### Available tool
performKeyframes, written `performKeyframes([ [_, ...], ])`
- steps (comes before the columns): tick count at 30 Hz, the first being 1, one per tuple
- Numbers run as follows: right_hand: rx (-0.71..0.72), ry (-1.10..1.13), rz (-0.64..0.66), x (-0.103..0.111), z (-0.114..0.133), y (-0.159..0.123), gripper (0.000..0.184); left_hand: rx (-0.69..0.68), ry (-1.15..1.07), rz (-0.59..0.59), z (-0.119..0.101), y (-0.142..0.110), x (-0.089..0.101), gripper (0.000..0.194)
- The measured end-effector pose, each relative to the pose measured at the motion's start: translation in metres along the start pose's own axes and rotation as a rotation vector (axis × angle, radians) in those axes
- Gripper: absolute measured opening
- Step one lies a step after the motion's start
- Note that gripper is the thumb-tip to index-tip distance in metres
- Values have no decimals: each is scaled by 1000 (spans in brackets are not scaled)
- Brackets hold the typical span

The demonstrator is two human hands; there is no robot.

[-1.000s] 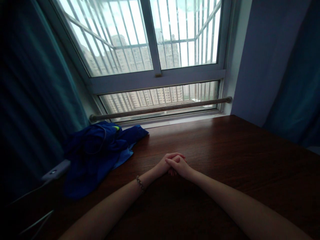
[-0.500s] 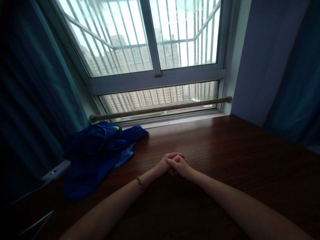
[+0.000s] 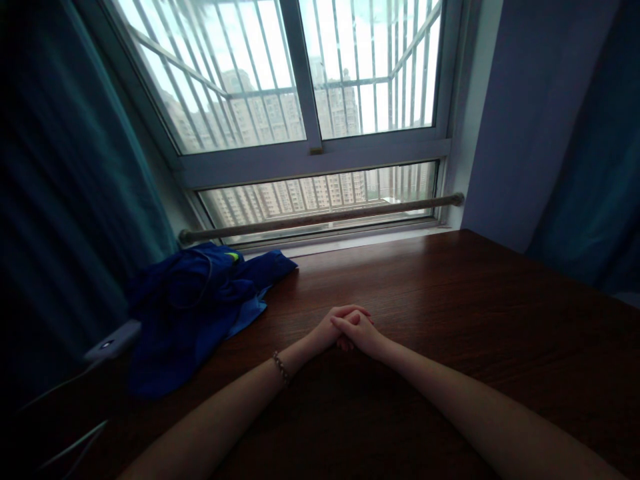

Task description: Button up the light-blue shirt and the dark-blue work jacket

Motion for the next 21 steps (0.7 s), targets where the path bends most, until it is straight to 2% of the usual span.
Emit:
performKeyframes([
  [6, -30, 8, -1, -1, -3, 0, 55, 10, -5, 10, 0, 0, 0, 42],
  [21, 4, 7, 1, 0, -4, 1, 57, 2, 2, -4, 3, 2, 1, 42],
])
Point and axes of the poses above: each hand's wrist, its own y-axis towards the middle knuckle, its own x-axis out of the back of the hand, z = x × y, the point moved 9 cm from there along y, towards the middle knuckle, and after that the axes turned 11 degrees about x, right-handed, at the moved point
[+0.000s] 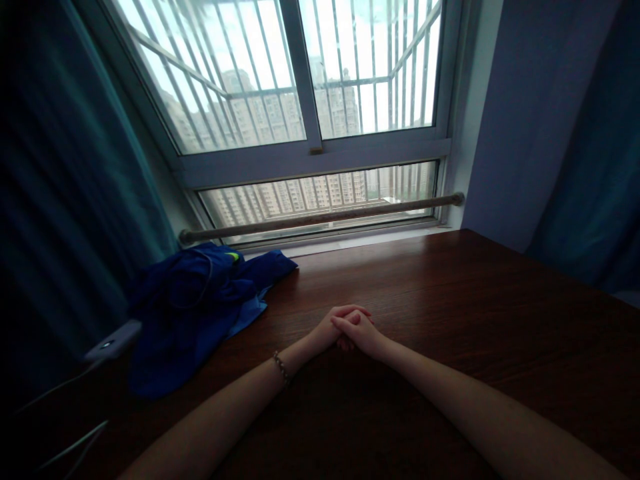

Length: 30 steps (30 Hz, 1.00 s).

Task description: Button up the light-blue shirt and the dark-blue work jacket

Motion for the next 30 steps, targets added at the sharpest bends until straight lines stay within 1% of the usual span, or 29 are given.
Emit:
performKeyframes([
  [6, -7, 17, 7, -1, -2, 0, 56, 9, 10, -7, 0, 0, 0, 40],
  [15, 0, 3, 15, -1, 3, -1, 55, -3, -2, 5, -2, -1, -1, 41],
  [20, 4, -15, 11, 0, 5, -1, 56, 14, -13, 2, 1, 0, 0, 42],
  [30, -28, 2, 1, 0, 0, -1, 55, -19, -33, 12, 8, 6, 0, 42],
])
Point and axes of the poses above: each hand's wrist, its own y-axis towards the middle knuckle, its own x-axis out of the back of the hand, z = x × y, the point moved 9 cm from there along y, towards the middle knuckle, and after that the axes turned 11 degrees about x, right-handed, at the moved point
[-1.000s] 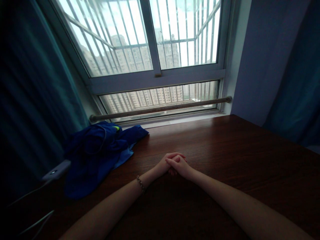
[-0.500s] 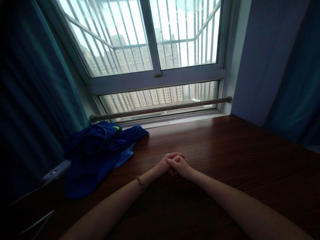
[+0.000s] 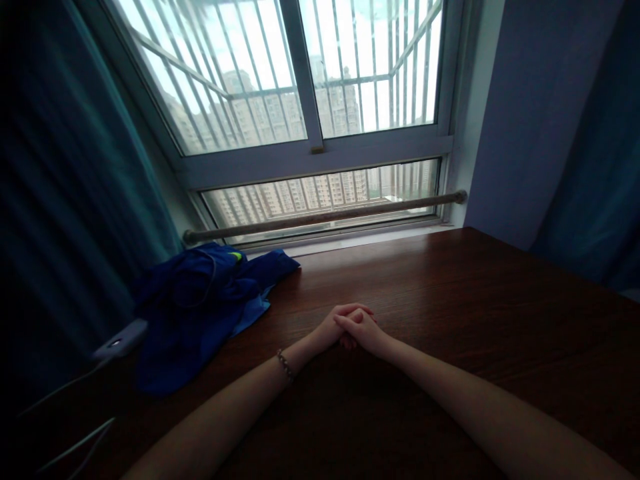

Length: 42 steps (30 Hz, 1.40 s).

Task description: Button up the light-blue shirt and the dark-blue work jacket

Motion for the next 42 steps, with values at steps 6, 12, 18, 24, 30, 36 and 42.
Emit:
performKeyframes([
  [6, 17, 16, 7, -1, 0, 0, 56, -1, 7, 10, -3, -2, -1, 44],
  [12, -9, 5, 3, -1, 3, -1, 55, 4, -2, 5, 1, -1, 0, 42],
  [18, -16, 10, -3, -1, -1, 0, 54, 10, 12, -6, -3, -3, 0, 40],
  [24, -1, -22, -2, 0, 1, -1, 55, 2, 5, -3, -6, -4, 0, 38],
  [30, -8, -7, -10, 1, 1, -1, 55, -6, -6, 6, -2, -2, 0, 39],
  [36, -21, 12, -7, 0, -1, -1, 55, -2, -16, 2, -1, -1, 0, 40],
  [42, -8, 2, -12, 0, -1, 0, 57, 16, -5, 0, -2, -2, 0, 41],
])
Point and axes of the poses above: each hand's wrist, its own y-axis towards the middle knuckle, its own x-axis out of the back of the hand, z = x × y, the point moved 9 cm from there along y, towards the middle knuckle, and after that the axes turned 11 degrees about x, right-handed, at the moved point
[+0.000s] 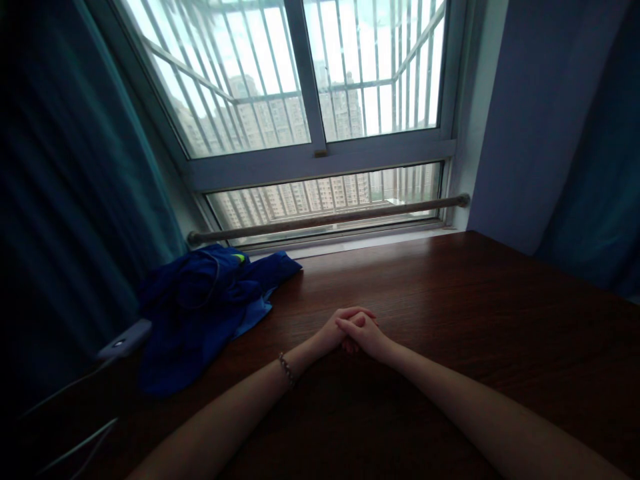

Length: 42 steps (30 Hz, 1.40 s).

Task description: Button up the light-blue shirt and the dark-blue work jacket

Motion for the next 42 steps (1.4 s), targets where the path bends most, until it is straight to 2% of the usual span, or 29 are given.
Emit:
performKeyframes([
  [8, -1, -44, 8, 1, 2, -1, 56, -9, 9, 0, -2, -1, -1, 42],
  [20, -6, 3, 2, 0, -2, 0, 55, 18, 16, -15, -2, -2, -1, 43],
  [30, 5, 2, -1, 1, 4, -1, 56, -21, 12, -6, -2, -1, 0, 39],
  [36, 10, -26, 11, 1, 5, -1, 56, 31, 10, -13, -2, -1, -1, 40],
  [42, 10, -8, 13, 0, 4, -1, 56, 13, 0, -8, -1, 0, -1, 39],
])
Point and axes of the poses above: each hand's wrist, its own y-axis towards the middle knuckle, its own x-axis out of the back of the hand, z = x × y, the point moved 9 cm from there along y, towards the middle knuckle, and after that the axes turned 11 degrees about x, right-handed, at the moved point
